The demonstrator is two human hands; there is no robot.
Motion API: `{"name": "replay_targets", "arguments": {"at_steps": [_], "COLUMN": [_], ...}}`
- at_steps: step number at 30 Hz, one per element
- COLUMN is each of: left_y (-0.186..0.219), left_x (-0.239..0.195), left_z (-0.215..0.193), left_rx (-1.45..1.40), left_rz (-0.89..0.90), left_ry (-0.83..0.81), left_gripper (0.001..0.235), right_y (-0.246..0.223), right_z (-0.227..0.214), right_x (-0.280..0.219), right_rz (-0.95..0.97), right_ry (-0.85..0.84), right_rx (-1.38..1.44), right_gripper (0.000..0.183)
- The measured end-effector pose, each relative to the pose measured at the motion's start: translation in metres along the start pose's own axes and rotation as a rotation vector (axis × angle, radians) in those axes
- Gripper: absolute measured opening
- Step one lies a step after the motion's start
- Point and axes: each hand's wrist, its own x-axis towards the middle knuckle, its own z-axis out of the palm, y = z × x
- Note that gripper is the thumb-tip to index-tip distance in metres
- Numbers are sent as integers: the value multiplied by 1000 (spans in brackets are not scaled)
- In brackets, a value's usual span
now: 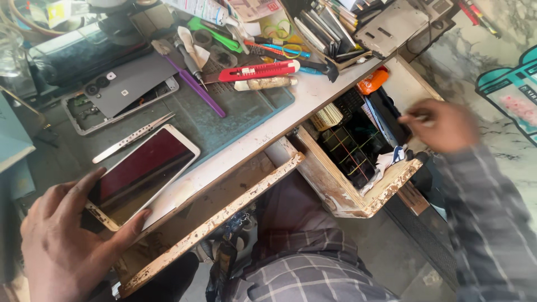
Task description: The person uses a small tool to clean or adjust components on a disassembled smartphone, then closes the device and inspects it. They later open a drawer to retrieve another phone and begin disassembling it with a screwdriver.
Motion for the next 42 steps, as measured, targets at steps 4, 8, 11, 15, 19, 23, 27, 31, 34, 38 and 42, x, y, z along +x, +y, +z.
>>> {"name": "replay_targets", "arguments": {"at_steps": [4, 8, 11, 15, 19, 23, 27, 31, 34, 38, 42], "left_y": [-1, -4, -5, -9, -12, -15, -18, -20, -20, -20, -20], "left_x": [-1, -4, 0, 1, -4, -2, -2, -3, -4, -6, -6], "left_z": [-3, -2, 1, 2, 2, 3, 6, 8, 8, 8, 9], "left_rx": [-22, -18, -12, -17, -22, -36, -44, -30, -22, -14, -23], "left_rz": [16, -25, -10, -44, -15, -18, -22, -22, -37, -30, -44], "left_ry": [22, 4, -5, -62, -14, -22, -33, -39, -53, -43, -54], "left_gripper": [80, 81, 81, 84, 81, 83, 84, 86, 87, 87, 86], "right_y": [-9, -7, -6, -16, -28, -31, -30, -24, -15, -4, -6], "right_z": [27, 36, 39, 38, 36, 29, 29, 35, 43, 56, 55], "right_x": [40, 54, 58, 57, 49, 46, 47, 47, 53, 60, 57], "right_rz": [33, 99, 129, 81, 149, 193, 256, 207, 168, 132, 85], "right_ry": [-320, -449, -497, -446, -343, -167, -130, -128, -283, -438, -336], "right_rx": [-263, -306, -311, -277, -323, -311, -290, -258, -172, -137, -122], "right_gripper": [45, 58, 59, 51, 49, 57, 59, 60, 58, 46, 42]}}
